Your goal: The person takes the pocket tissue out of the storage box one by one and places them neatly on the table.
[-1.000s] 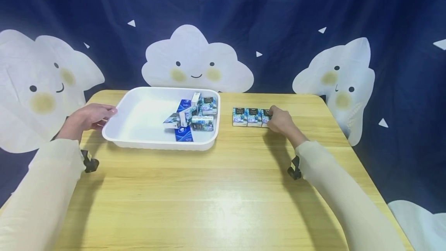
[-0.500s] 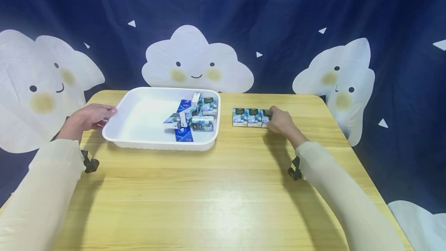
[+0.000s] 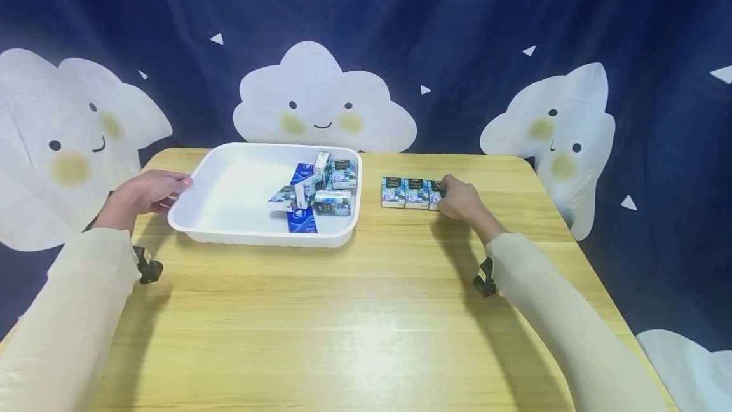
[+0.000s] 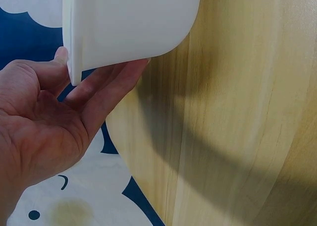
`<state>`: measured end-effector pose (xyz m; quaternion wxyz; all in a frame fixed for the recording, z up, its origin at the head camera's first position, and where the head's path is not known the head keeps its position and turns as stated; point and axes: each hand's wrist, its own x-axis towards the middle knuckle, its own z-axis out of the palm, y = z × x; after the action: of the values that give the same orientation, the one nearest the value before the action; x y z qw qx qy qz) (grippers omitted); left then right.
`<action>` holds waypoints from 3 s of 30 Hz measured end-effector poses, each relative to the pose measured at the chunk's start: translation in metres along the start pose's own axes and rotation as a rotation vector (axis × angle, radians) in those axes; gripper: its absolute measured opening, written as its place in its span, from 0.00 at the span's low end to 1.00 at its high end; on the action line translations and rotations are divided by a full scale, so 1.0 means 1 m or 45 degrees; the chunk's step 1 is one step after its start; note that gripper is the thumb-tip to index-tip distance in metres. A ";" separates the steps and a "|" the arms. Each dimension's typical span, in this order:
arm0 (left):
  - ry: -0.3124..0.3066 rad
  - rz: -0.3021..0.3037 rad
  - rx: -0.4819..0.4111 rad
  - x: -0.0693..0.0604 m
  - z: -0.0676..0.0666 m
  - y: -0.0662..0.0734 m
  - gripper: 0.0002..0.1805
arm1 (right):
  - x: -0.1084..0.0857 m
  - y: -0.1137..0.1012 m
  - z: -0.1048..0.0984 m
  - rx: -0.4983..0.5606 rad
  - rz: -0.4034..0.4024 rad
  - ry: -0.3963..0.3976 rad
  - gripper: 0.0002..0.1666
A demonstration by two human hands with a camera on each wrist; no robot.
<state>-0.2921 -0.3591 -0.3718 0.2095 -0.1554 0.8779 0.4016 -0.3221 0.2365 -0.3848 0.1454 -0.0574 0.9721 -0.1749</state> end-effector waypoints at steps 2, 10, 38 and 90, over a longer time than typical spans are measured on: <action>-0.001 0.001 0.002 0.000 0.000 0.000 0.31 | 0.000 0.000 0.000 -0.004 -0.002 0.006 0.34; -0.005 0.003 0.012 0.000 -0.001 0.000 0.32 | 0.002 0.000 -0.001 -0.008 0.007 -0.009 0.34; -0.011 -0.012 0.013 0.001 -0.001 -0.002 0.32 | 0.002 -0.018 -0.015 -0.040 0.006 0.003 0.34; -0.005 0.004 0.018 0.000 -0.001 0.001 0.31 | -0.014 -0.189 0.019 -0.104 -0.379 0.156 0.32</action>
<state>-0.2932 -0.3588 -0.3707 0.2118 -0.1517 0.8805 0.3960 -0.2917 0.0570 -0.3306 0.0557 -0.1959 0.9662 -0.1580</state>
